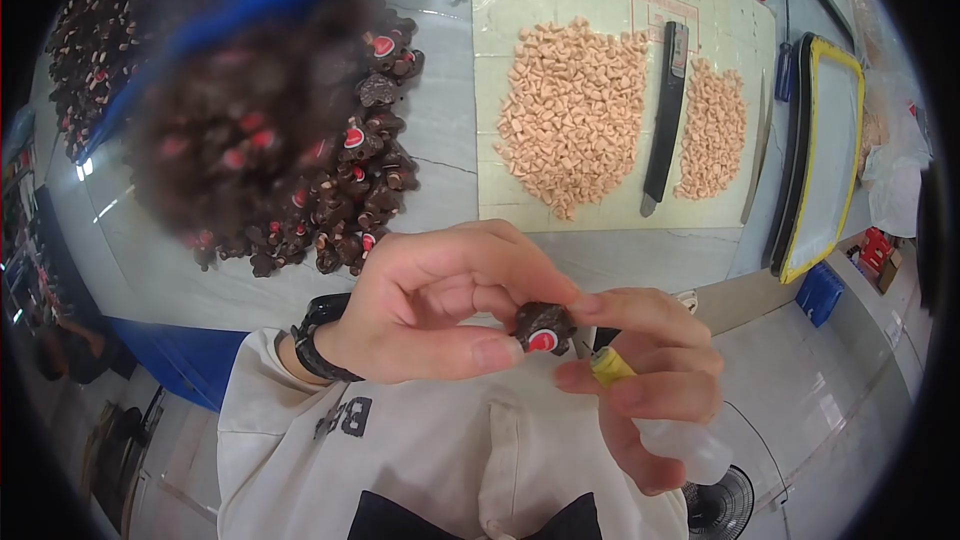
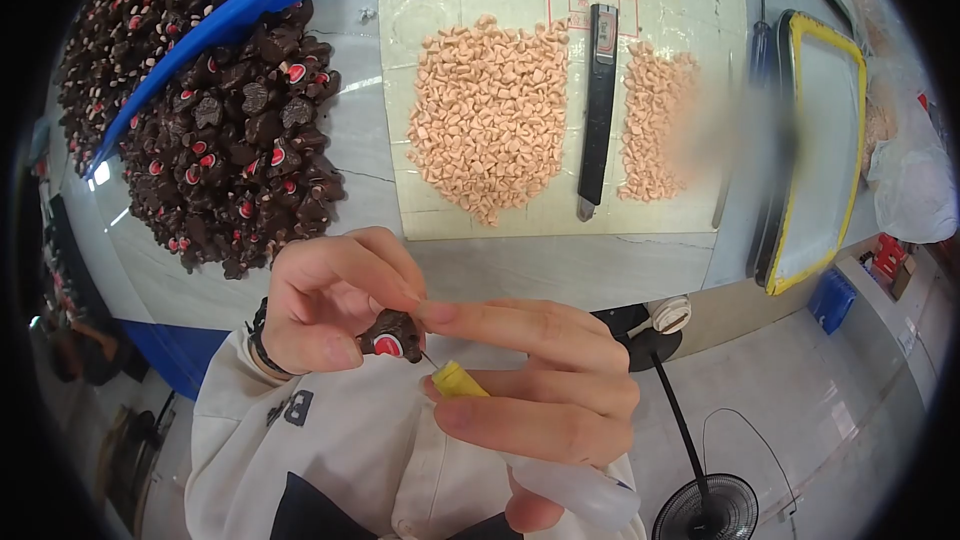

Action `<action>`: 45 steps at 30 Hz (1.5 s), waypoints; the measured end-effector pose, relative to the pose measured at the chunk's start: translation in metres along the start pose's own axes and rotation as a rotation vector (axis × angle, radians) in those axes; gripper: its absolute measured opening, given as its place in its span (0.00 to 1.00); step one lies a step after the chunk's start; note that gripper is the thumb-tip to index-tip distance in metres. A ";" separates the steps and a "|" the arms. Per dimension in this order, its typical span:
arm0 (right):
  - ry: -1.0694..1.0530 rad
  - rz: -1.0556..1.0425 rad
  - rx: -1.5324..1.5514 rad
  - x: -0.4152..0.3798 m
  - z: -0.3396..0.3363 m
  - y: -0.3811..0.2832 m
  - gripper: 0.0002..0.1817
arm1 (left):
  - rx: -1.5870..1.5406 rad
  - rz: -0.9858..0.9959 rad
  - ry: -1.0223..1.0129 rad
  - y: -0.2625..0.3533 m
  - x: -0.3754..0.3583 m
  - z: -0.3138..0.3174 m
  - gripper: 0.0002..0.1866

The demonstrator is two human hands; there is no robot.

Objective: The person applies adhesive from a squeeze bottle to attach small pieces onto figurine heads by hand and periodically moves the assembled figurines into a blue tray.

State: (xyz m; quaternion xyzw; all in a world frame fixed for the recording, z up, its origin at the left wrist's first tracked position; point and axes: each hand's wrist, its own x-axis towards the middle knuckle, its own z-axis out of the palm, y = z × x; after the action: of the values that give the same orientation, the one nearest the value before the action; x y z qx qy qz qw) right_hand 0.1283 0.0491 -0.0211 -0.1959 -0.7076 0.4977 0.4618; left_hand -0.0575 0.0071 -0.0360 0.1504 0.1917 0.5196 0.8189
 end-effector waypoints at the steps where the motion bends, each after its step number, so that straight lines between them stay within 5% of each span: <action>1: -0.005 0.010 -0.019 0.000 0.000 -0.001 0.32 | 0.021 0.001 -0.009 0.000 0.000 0.000 0.20; 7: -0.042 0.059 -0.031 0.003 -0.001 -0.005 0.31 | 0.127 -0.008 0.125 0.002 0.000 0.007 0.20; 10: -0.045 0.063 -0.069 -0.003 -0.002 -0.006 0.31 | 0.131 0.052 -0.024 0.001 0.000 -0.002 0.19; 32: -0.035 0.059 0.007 -0.008 0.000 -0.008 0.27 | 0.004 0.030 0.009 0.000 -0.003 -0.003 0.19; 35: 0.319 -0.127 0.079 -0.016 0.006 0.003 0.17 | -0.062 0.088 -0.007 0.001 -0.004 -0.007 0.20; 37: 0.337 0.194 -0.257 -0.022 -0.003 0.005 0.17 | -0.054 0.080 -0.015 0.003 -0.005 -0.007 0.20; 39: 0.180 0.228 -0.787 -0.019 -0.010 0.019 0.19 | -0.056 0.079 -0.018 0.002 -0.005 -0.005 0.20; 40: 0.136 0.266 -0.806 -0.023 -0.008 0.021 0.25 | -0.038 0.073 -0.007 0.003 -0.005 -0.004 0.20; 43: 0.204 0.245 -0.650 -0.027 -0.001 0.028 0.21 | -0.030 0.075 0.002 0.002 -0.006 -0.003 0.20; 45: 0.016 0.337 -0.754 -0.023 0.001 0.020 0.25 | -0.040 0.087 -0.013 0.002 -0.005 -0.005 0.20</action>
State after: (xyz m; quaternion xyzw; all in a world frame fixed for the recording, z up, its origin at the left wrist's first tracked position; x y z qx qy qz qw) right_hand 0.1353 0.0401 -0.0494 -0.4684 -0.7948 0.2707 0.2750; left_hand -0.0632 0.0031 -0.0386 0.1455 0.1693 0.5575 0.7996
